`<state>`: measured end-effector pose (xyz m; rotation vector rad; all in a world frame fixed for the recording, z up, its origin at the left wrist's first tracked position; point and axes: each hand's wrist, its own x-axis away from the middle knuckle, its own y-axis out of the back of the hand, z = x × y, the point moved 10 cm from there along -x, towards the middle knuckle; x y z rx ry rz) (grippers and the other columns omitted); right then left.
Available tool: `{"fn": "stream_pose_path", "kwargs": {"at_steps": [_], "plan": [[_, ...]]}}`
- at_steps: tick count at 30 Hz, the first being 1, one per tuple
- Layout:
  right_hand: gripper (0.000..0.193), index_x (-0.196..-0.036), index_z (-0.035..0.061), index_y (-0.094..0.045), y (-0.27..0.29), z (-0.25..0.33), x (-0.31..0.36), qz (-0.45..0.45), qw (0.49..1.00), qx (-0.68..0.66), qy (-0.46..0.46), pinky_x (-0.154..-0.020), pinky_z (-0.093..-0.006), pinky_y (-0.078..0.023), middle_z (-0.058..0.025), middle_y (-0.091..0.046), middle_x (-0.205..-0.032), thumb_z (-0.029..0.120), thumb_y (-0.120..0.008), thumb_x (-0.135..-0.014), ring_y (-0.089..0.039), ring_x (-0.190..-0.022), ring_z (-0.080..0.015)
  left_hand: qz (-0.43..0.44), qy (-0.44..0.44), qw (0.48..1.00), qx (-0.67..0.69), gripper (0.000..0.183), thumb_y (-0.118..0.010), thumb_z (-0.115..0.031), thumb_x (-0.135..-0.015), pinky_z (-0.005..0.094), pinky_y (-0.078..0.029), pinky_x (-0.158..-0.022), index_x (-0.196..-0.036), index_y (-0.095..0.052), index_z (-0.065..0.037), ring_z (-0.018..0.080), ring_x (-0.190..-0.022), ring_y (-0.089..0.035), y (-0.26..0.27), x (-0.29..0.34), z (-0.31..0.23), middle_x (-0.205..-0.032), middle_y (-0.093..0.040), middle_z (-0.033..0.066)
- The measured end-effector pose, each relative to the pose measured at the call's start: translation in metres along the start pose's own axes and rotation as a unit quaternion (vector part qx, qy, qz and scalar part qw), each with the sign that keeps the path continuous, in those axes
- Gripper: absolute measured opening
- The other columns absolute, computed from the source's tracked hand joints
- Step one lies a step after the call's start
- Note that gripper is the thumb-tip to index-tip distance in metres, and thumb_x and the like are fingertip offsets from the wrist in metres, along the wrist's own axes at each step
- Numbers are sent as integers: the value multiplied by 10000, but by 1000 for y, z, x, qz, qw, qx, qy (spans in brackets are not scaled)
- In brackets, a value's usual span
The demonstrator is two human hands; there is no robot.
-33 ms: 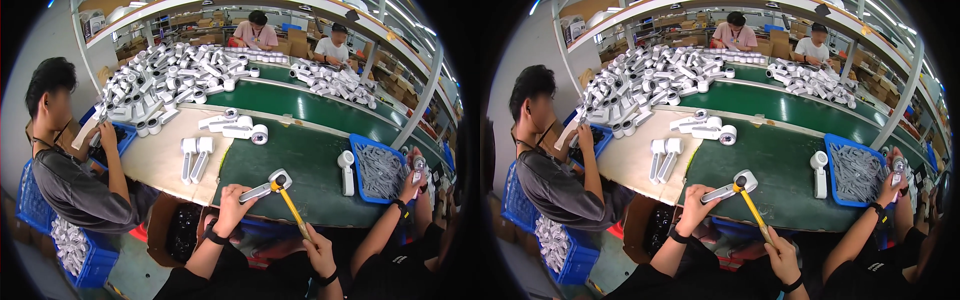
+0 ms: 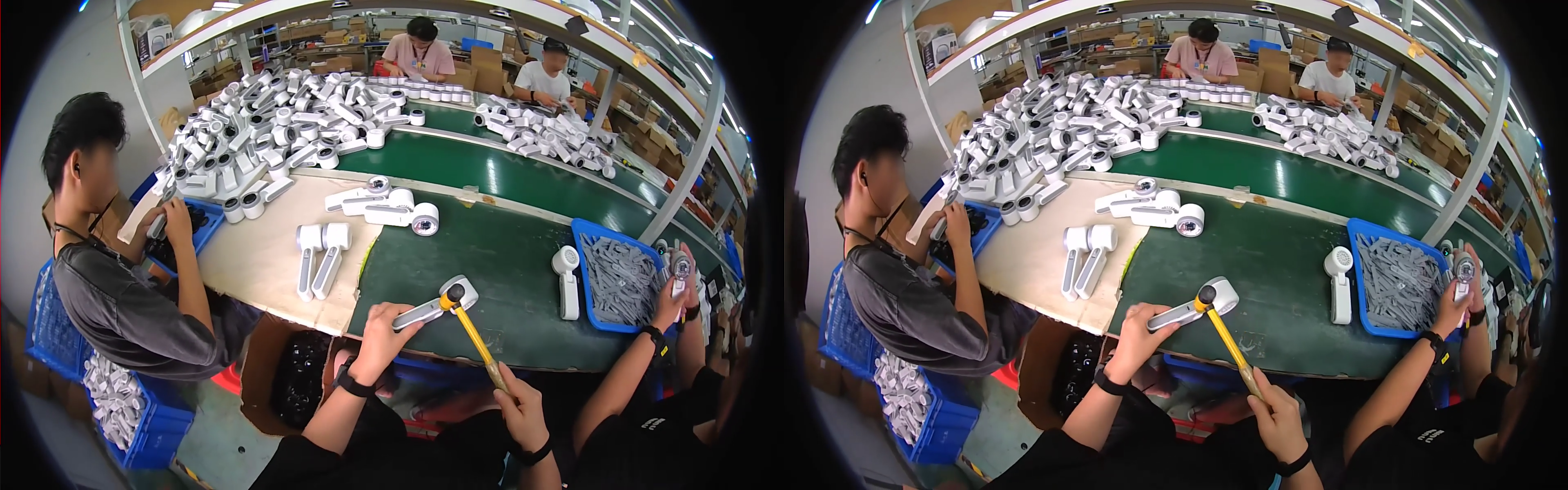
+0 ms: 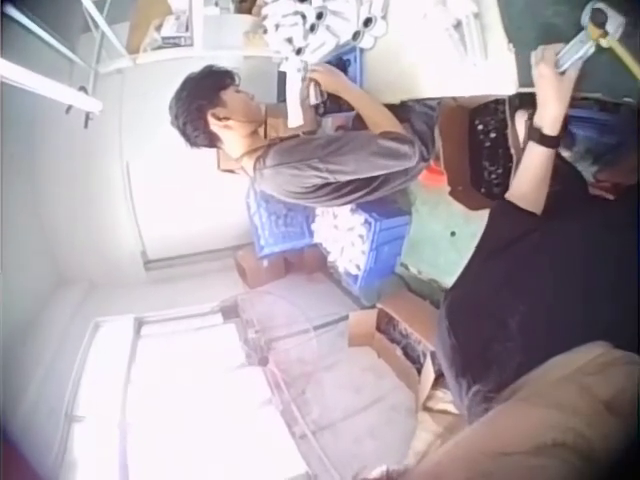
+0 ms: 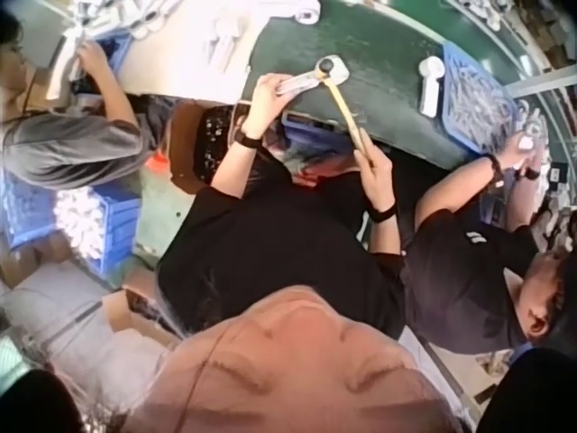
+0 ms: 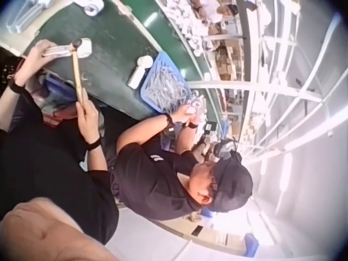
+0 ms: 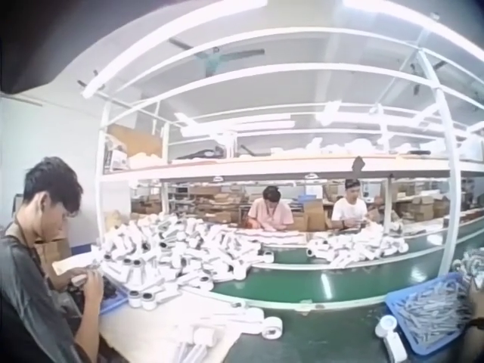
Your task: The person picks up a handheld fan, strikes the joint with a yellow mallet to secure the components, and places it on the workbench. This process is repeated with several more fans throughout the video.
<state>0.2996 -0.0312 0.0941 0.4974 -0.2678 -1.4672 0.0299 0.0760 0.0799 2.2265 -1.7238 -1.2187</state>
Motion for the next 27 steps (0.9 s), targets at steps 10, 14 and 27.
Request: {"fn": "stream_pose_path", "kwargs": {"at_steps": [10,14,27], "plan": [[505,-1379,12,-535,-6,-12,-1,-14,1000,-5,9,-653,-268,-442,-97,-601,-831,8,-643,-886,-545,-702,-165,34,19,999,18,277,-711,-272,-881,407,-512,-801,-1025,-723,-35,347,-906,-641,-19,-10,-6,-922,-673,163],[500,-1383,14,-531,-11,-18,1,2,1000,-14,-10,-652,-266,-435,-87,-586,-823,14,-639,-895,-521,-695,-158,39,71,996,22,241,-702,-261,-885,397,-505,-812,-1005,-737,-56,335,-922,-642,-28,-11,2,-931,-676,154],[502,-1380,3,-528,4,25,-9,-86,985,79,130,-670,-294,-453,-109,-581,-802,-15,-611,-885,-542,-686,-203,37,157,982,97,184,-699,-190,-851,368,-486,-840,-952,-741,-42,291,-930,-639,-39,-11,22,-923,-678,140]]}}
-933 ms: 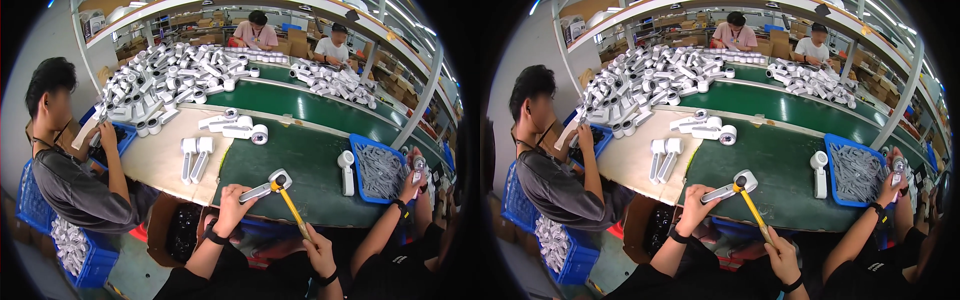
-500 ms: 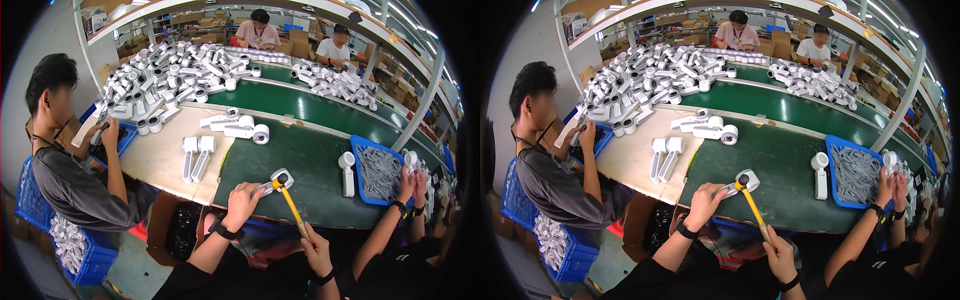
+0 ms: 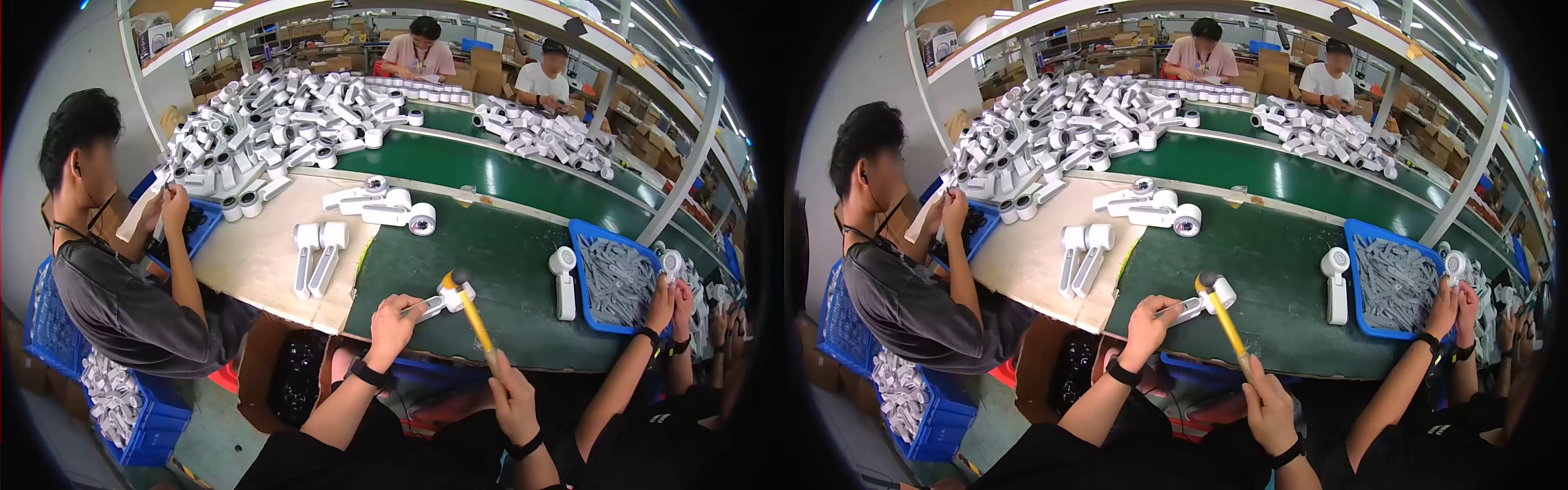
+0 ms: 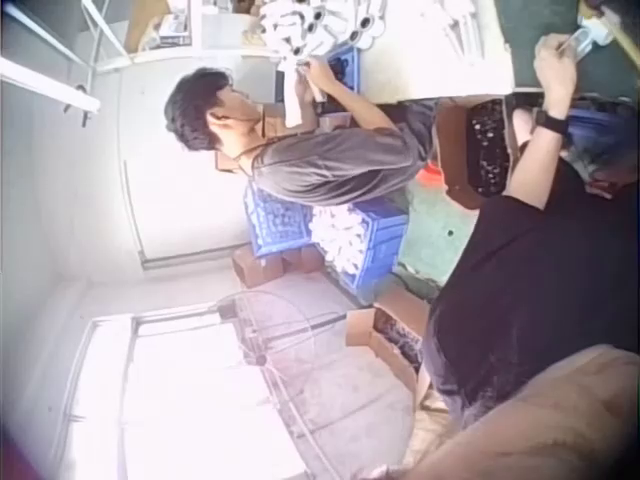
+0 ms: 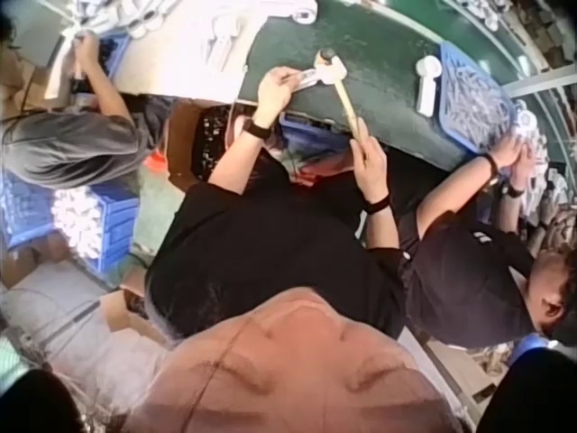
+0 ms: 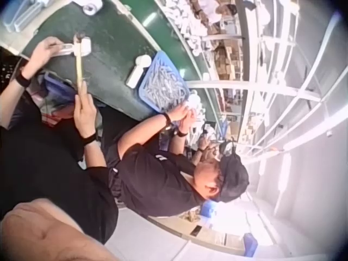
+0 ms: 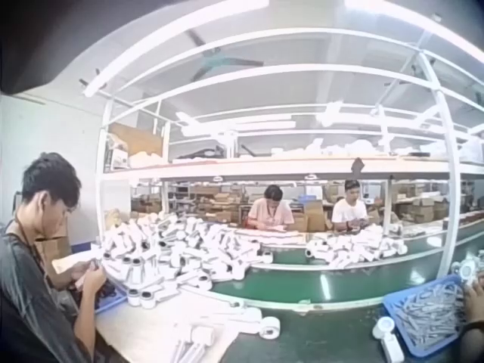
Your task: The person picks up a handheld fan, strikes the joint with a yellow mallet to secure the components, and places it on the workbench. This process is repeated with several more fans throughout the video.
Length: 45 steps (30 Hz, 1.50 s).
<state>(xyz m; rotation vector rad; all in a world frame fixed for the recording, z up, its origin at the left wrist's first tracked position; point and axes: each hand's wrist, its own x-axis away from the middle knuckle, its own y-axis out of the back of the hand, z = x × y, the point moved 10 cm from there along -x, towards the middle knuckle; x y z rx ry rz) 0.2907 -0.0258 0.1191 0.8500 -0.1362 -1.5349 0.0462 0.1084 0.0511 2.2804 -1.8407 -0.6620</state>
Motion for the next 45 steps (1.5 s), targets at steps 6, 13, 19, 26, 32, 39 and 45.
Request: {"fn": "stream_pose_path", "kwargs": {"at_steps": [6,13,19,26,32,39,45], "plan": [[489,-1386,48,-533,1,0,-5,51,997,47,-20,-629,-359,-464,-135,-565,-792,29,-624,-906,-563,-667,-287,-11,3,1000,3,172,-697,-192,-848,370,-482,-850,-938,-744,-53,290,-917,-635,2,-1,3,-897,-678,130],[496,-1385,78,-540,1,4,-8,51,998,45,-10,-610,-377,-472,-140,-572,-797,39,-636,-899,-570,-649,-298,-29,8,998,-46,167,-696,-220,-844,387,-481,-848,-927,-754,-88,285,-918,-620,6,3,0,-879,-676,103],[514,-1392,56,-529,-17,-19,6,73,995,69,-23,-634,-350,-469,-133,-558,-795,10,-628,-890,-563,-668,-267,-28,6,996,-81,182,-713,-256,-835,392,-487,-851,-932,-755,-107,279,-937,-623,4,1,-6,-883,-679,89],[518,-1394,-7,-502,-32,-14,10,106,993,47,-36,-689,-339,-474,-135,-597,-844,-23,-610,-888,-583,-730,-260,-16,8,998,-67,186,-717,-269,-843,400,-491,-848,-933,-751,-109,281,-940,-624,6,-1,1,-911,-682,85],[515,-1402,-11,-493,-8,0,5,14,1000,-10,14,-687,-310,-461,-135,-576,-823,-24,-599,-898,-572,-721,-227,-6,-7,998,-64,202,-718,-270,-851,393,-488,-852,-941,-739,-90,293,-940,-619,4,-1,-3,-916,-678,93],[498,-1385,0,-518,-2,1,1,38,999,-4,-1,-632,-318,-443,-108,-535,-784,-9,-619,-898,-530,-671,-226,40,-103,993,-48,245,-802,-241,-776,413,-492,-817,-936,-718,-75,314,-914,-620,5,3,-25,-896,-661,107],[492,-1378,37,-538,-8,11,5,53,998,7,14,-636,-343,-461,-123,-560,-797,12,-629,-896,-569,-688,-268,21,-134,988,-75,252,-815,-204,-735,427,-493,-771,-919,-711,-65,315,-848,-637,9,4,-23,-844,-663,106]]}}
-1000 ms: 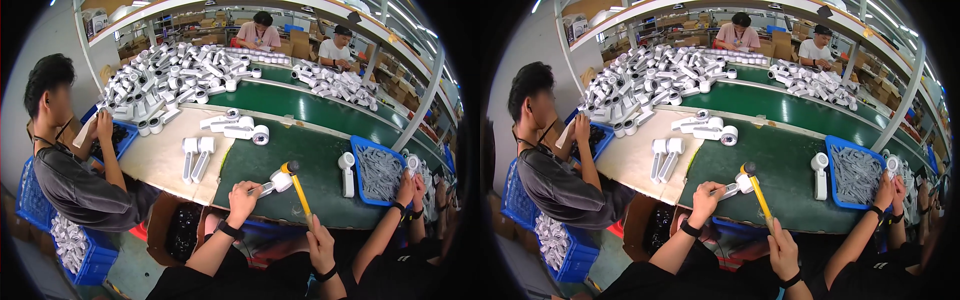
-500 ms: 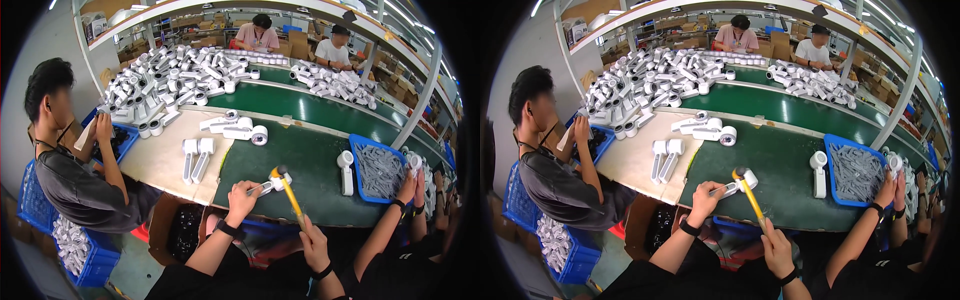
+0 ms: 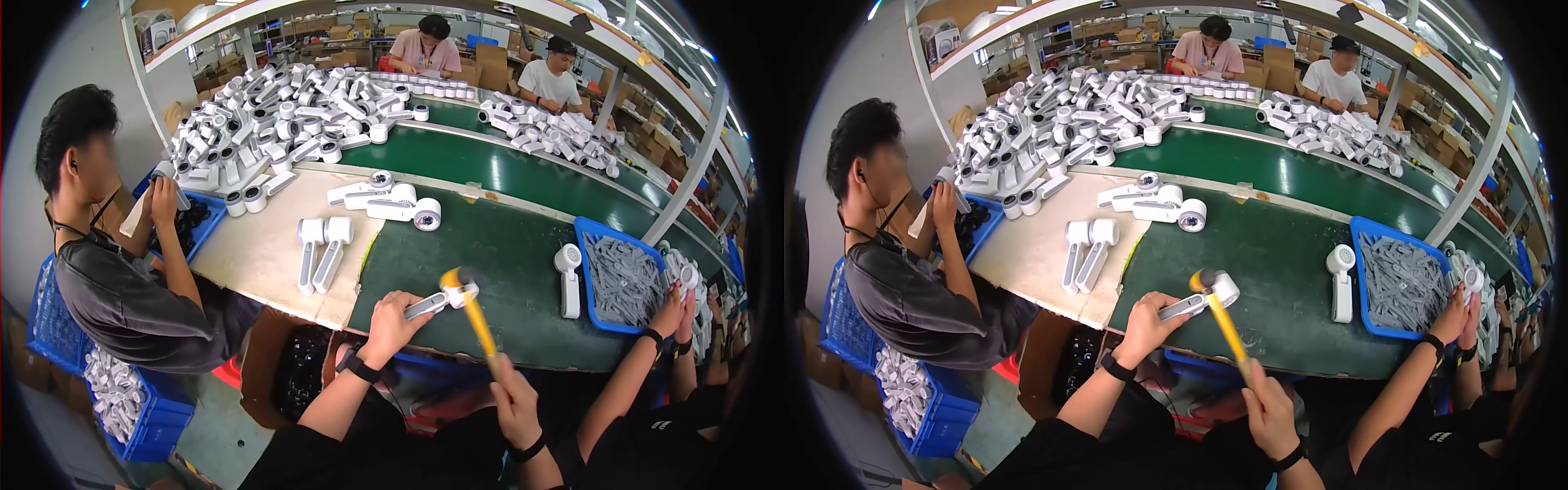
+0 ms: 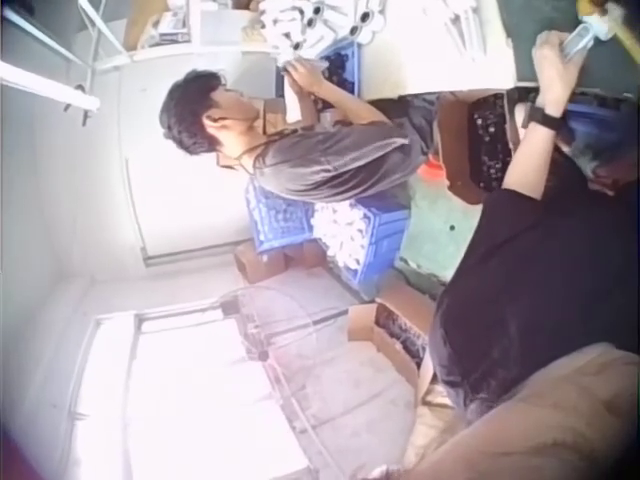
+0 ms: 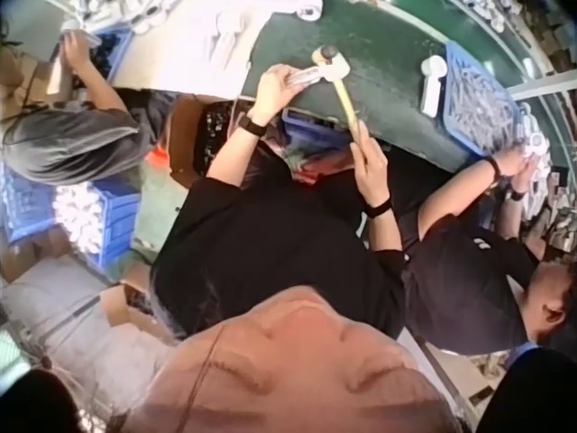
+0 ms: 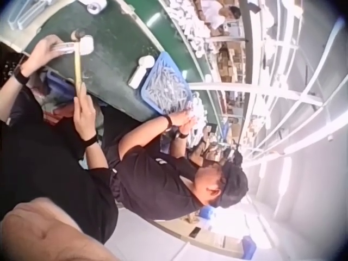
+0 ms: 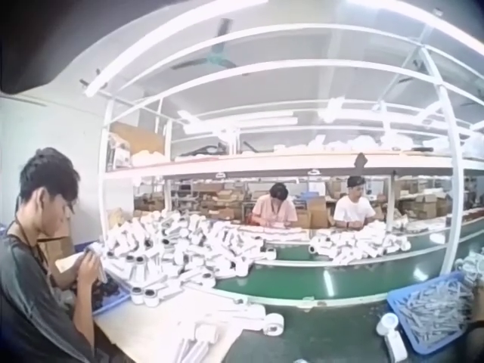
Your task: The person picks up a handheld fan, strikes the joint with a yellow mallet to secure the components, and places it on the workbench. This process is repeated with several more fans throughout the video.
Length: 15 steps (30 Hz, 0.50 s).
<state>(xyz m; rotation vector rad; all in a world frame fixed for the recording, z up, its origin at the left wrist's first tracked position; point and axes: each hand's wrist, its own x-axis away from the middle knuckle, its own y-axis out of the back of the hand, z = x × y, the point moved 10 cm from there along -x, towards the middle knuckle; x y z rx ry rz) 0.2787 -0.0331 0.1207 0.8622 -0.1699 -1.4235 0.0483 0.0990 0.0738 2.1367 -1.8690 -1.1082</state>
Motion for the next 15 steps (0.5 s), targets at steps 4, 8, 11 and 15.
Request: {"fn": "stream_pose_path", "kwargs": {"at_steps": [4,8,11,15], "plan": [[486,-1369,-2,-534,-16,9,-4,85,996,14,-14,-672,-315,-464,-127,-559,-810,5,-627,-892,-562,-703,-244,1,5,1000,-8,241,-810,-202,-741,426,-479,-784,-913,-711,-64,310,-874,-633,-6,0,7,-859,-665,106],[491,-1380,39,-535,-1,13,-3,3,1000,-8,13,-622,-346,-458,-126,-562,-807,23,-632,-899,-565,-673,-270,-26,-24,999,6,208,-820,-128,-713,426,-500,-737,-847,-710,-11,341,-793,-636,1,1,-2,-821,-675,151],[498,-1385,29,-528,-2,0,-2,38,999,-3,-28,-640,-324,-447,-117,-551,-799,0,-624,-898,-545,-678,-244,-23,-26,999,6,215,-821,-128,-711,428,-497,-733,-847,-704,-9,341,-792,-632,0,2,-1,-819,-670,152],[490,-1383,26,-527,2,14,1,5,1000,-9,8,-643,-338,-451,-125,-545,-791,26,-627,-904,-552,-682,-262,-35,-51,998,11,232,-821,-119,-712,418,-491,-732,-864,-690,-3,339,-804,-624,1,0,-7,-831,-662,155]]}}
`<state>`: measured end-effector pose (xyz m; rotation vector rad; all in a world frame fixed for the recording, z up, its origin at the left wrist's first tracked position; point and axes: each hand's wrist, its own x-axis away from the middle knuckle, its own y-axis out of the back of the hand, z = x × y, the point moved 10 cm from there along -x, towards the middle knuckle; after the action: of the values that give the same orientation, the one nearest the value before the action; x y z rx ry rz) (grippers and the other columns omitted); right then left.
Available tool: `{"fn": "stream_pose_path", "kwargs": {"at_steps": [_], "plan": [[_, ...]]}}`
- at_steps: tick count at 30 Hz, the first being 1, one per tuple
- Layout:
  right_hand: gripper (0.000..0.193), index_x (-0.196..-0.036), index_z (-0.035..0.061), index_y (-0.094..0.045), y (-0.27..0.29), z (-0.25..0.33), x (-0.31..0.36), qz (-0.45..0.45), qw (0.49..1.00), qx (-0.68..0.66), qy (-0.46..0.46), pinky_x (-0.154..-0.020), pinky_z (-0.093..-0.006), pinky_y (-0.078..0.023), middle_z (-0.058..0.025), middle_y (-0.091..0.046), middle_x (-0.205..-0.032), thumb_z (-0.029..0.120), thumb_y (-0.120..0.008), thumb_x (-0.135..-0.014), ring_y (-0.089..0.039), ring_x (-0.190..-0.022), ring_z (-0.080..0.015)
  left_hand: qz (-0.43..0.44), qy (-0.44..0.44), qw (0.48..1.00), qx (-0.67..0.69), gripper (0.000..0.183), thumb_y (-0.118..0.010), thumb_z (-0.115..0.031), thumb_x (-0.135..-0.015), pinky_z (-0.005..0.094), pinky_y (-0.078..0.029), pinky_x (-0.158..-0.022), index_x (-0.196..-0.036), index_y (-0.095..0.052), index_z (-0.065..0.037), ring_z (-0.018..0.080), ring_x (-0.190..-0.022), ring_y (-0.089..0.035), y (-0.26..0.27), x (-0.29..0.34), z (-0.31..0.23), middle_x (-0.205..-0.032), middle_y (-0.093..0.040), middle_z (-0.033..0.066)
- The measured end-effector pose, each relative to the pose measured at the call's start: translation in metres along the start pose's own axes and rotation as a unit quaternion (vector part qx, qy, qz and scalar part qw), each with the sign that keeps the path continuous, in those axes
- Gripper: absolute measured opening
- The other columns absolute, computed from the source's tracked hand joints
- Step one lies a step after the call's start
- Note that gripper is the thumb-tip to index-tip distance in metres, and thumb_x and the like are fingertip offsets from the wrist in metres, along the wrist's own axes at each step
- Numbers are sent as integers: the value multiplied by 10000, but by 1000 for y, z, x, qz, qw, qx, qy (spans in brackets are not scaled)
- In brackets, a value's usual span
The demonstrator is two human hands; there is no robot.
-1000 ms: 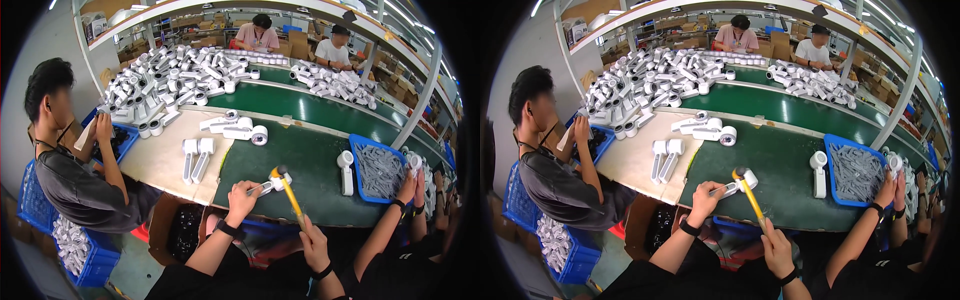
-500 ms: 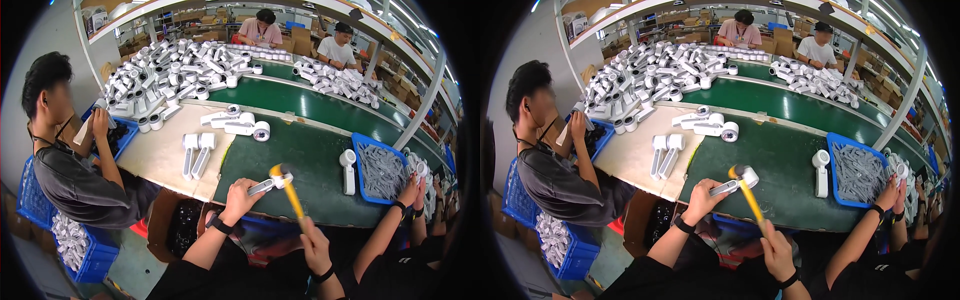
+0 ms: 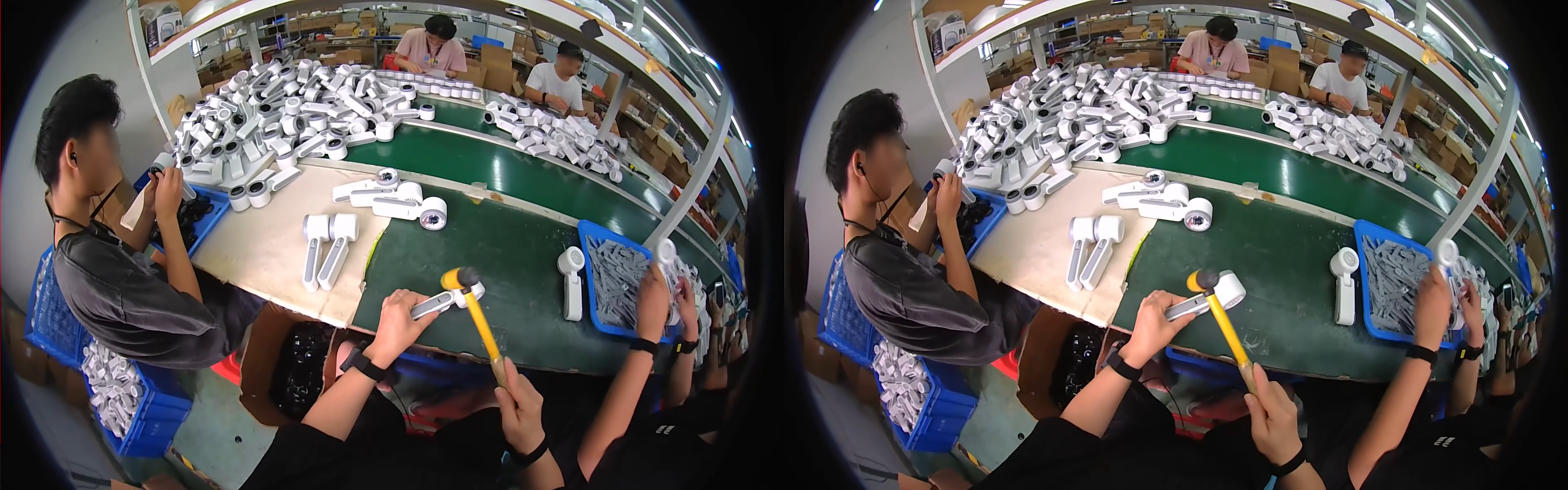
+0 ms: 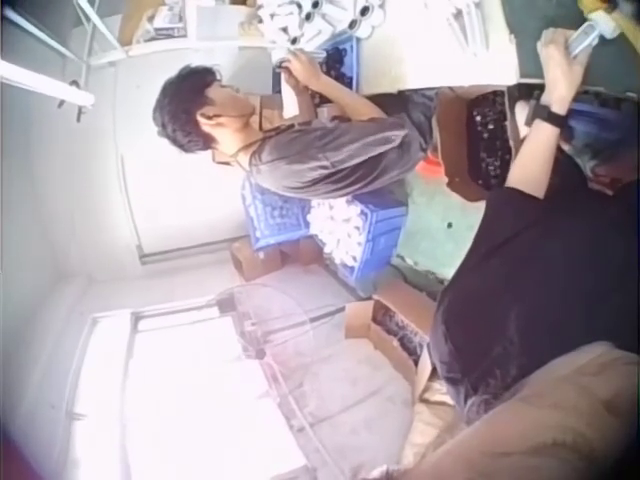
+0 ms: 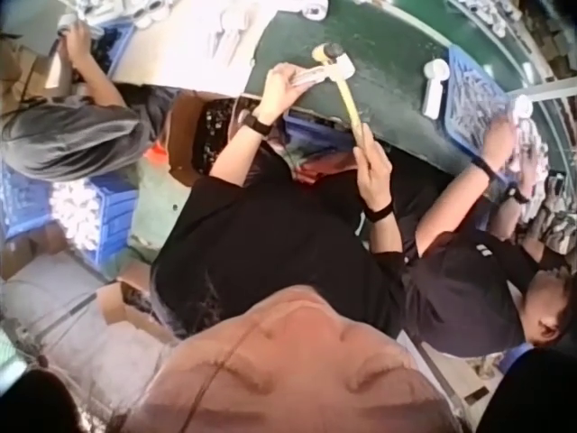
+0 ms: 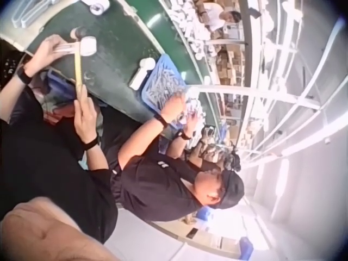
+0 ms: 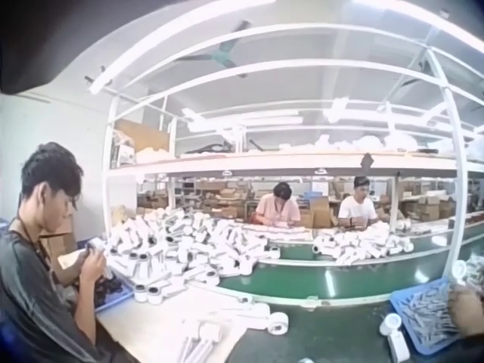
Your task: The person picks up a handheld fan, strikes the joint with a yellow mallet to secure the components, and places it on the workbench. This process is repeated with several more fans throughout the video.
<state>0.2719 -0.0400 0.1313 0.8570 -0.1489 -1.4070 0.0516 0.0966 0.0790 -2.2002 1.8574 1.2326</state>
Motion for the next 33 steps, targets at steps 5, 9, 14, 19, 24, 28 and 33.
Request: {"fn": "stream_pose_path", "kwargs": {"at_steps": [5,9,14,19,24,28,33], "plan": [[483,-1375,58,-546,-16,-16,-1,72,996,30,-39,-629,-363,-457,-128,-546,-778,37,-630,-900,-559,-677,-286,5,20,1000,13,234,-821,-113,-712,413,-484,-742,-856,-675,-2,342,-802,-611,-1,4,5,-817,-647,154],[476,-1364,58,-555,-3,-5,-2,26,999,37,7,-610,-380,-459,-130,-550,-768,44,-639,-895,-571,-664,-300,-5,12,999,41,240,-829,-115,-703,420,-485,-740,-836,-665,-3,340,-791,-606,-3,4,4,-800,-636,151],[504,-1396,71,-521,-18,-15,-6,73,996,52,-10,-624,-379,-466,-140,-553,-780,45,-628,-904,-577,-682,-317,2,17,1000,20,244,-829,-123,-710,412,-490,-760,-871,-685,-8,328,-813,-611,-4,-1,9,-824,-653,140],[491,-1385,77,-542,-20,-20,-5,67,996,52,-40,-617,-369,-467,-132,-560,-785,46,-632,-903,-583,-675,-298,4,29,1000,9,287,-843,-187,-710,410,-466,-839,-925,-716,-47,311,-913,-604,5,11,6,-893,-674,102],[511,-1390,49,-528,-6,-1,-8,24,999,23,-10,-612,-355,-462,-138,-563,-792,9,-629,-892,-562,-651,-289,-17,54,996,-67,323,-849,-200,-679,404,-405,-889,-953,-728,-80,289,-989,-586,22,29,17,-915,-666,78],[492,-1367,-33,-520,-39,2,-5,124,991,44,-20,-646,-306,-454,-119,-559,-801,-34,-609,-883,-548,-679,-223,-42,61,993,-94,311,-856,-190,-660,400,-408,-871,-930,-737,-92,296,-1008,-547,26,32,17,-929,-655,78],[514,-1383,82,-547,-26,15,-2,55,998,11,5,-620,-329,-463,-125,-565,-799,4,-636,-883,-561,-662,-277,-27,64,994,-82,321,-870,-218,-641,402,-414,-859,-884,-729,-63,311,-998,-534,22,32,23,-935,-643,94]]}}
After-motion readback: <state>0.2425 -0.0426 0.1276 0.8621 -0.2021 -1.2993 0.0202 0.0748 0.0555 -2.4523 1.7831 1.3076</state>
